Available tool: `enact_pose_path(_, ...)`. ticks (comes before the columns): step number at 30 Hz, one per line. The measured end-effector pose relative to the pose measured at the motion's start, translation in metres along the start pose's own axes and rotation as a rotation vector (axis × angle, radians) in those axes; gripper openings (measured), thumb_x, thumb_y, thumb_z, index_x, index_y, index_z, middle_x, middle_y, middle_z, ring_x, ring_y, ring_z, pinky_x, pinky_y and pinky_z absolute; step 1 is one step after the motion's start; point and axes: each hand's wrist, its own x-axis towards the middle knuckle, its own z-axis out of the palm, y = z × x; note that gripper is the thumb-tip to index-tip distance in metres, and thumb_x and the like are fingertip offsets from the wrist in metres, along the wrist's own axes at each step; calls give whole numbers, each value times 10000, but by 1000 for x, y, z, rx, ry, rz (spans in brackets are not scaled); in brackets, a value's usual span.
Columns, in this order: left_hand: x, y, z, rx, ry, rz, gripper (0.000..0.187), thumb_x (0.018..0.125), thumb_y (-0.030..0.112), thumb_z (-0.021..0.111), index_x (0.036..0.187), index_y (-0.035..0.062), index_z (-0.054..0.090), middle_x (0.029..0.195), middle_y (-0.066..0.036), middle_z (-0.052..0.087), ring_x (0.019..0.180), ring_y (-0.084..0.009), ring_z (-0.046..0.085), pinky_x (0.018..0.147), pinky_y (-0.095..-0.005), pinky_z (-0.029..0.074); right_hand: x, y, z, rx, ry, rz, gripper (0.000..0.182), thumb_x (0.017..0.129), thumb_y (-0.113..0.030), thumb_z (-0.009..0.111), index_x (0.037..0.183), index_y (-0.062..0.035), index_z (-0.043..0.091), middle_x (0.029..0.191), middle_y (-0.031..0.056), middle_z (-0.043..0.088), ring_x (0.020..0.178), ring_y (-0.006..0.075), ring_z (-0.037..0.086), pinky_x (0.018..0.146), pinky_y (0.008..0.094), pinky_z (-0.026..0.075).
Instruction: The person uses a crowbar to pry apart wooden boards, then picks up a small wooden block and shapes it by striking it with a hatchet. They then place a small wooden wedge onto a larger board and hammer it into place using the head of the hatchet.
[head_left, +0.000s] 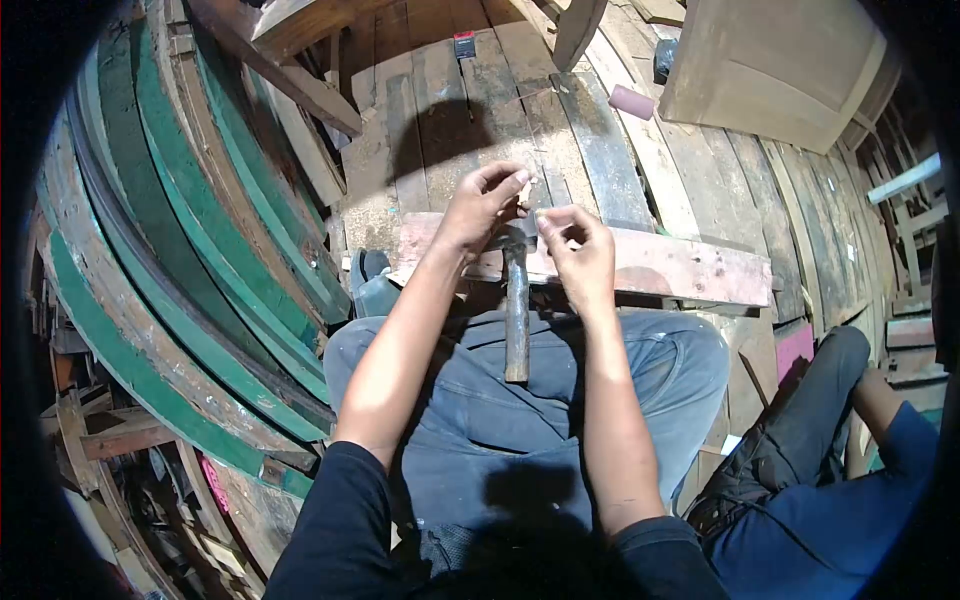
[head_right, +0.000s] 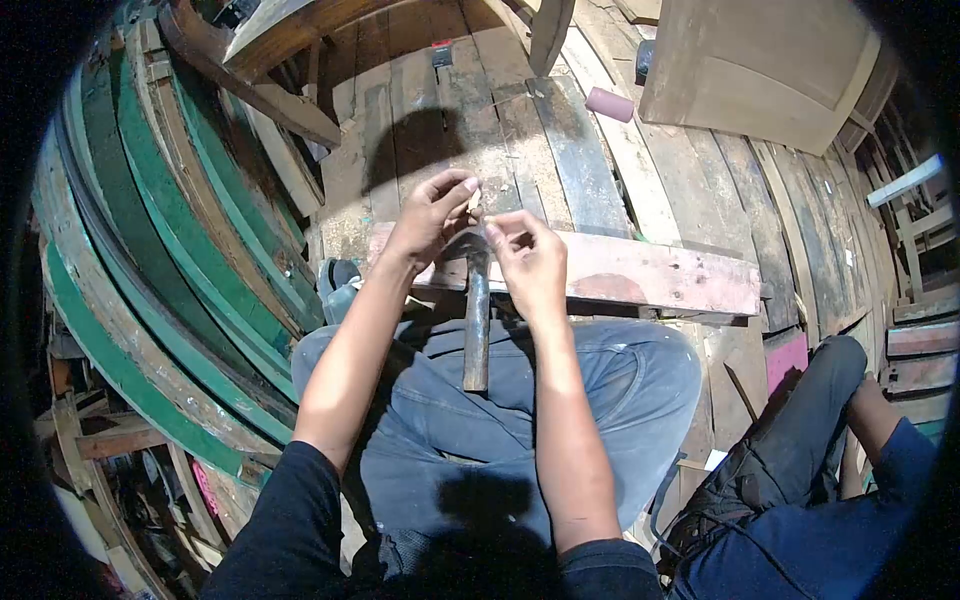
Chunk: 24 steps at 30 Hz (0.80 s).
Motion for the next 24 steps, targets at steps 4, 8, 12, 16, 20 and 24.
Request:
enact_pose_path(4, -1, 5, 0, -75, 34, 28, 217, 875, 151, 667, 1053, 53, 592, 903, -18, 614, 805, -123, 629, 755, -266, 547, -5, 22, -7, -475, -307, -53, 162, 824, -162, 698, 880, -14, 665, 732, 76, 660, 638, 132, 592, 609, 281, 474)
enact_pose_path(8, -2, 7, 0, -111, -15, 32, 235, 866, 102, 668, 1070, 33, 572, 945, -44, 625, 862, -141, 634, 811, -287, 558, 7, 2, -7, 104, 340, 61, 268, 887, -158, 634, 1091, 11, 589, 706, 62, 646, 541, 73, 533, 502, 225, 422)
enact_pose_path(12, 0, 4, 1, -75, -96, 3, 227, 862, 95, 671, 1059, 31, 579, 977, -56, 633, 891, -131, 631, 823, -264, 550, 4, 21, -8, 232, 196, 101, 268, 915, -121, 600, 1156, -8, 564, 737, 45, 649, 558, 48, 506, 498, 196, 406)
enact_pose_path(16, -2, 1, 2, 47, -145, 27, 223, 861, 102, 674, 1054, 28, 591, 986, -53, 636, 923, -122, 621, 842, -257, 532, 1, 0, 7, -32, 183, -84, 205, 869, -102, 657, 1067, -50, 643, 708, 29, 606, 585, 63, 539, 502, 223, 432)
enact_pose_path(20, 0, 2, 1, 135, -194, 79, 195, 865, 126, 677, 1027, 37, 615, 972, -42, 641, 929, -120, 609, 844, -264, 509, 1, 6, 4, 34, 175, -5, 153, 861, -123, 670, 988, -37, 676, 729, 41, 630, 567, 61, 538, 484, 225, 411)
enact_pose_path(24, 0, 2, 1, 191, -186, 104, 200, 859, 145, 687, 1020, 42, 627, 959, -32, 641, 910, -113, 603, 828, -269, 502, 0, 2, 2, -33, 174, -28, 134, 846, -115, 685, 952, -34, 680, 736, 38, 639, 595, 62, 547, 519, 221, 423)
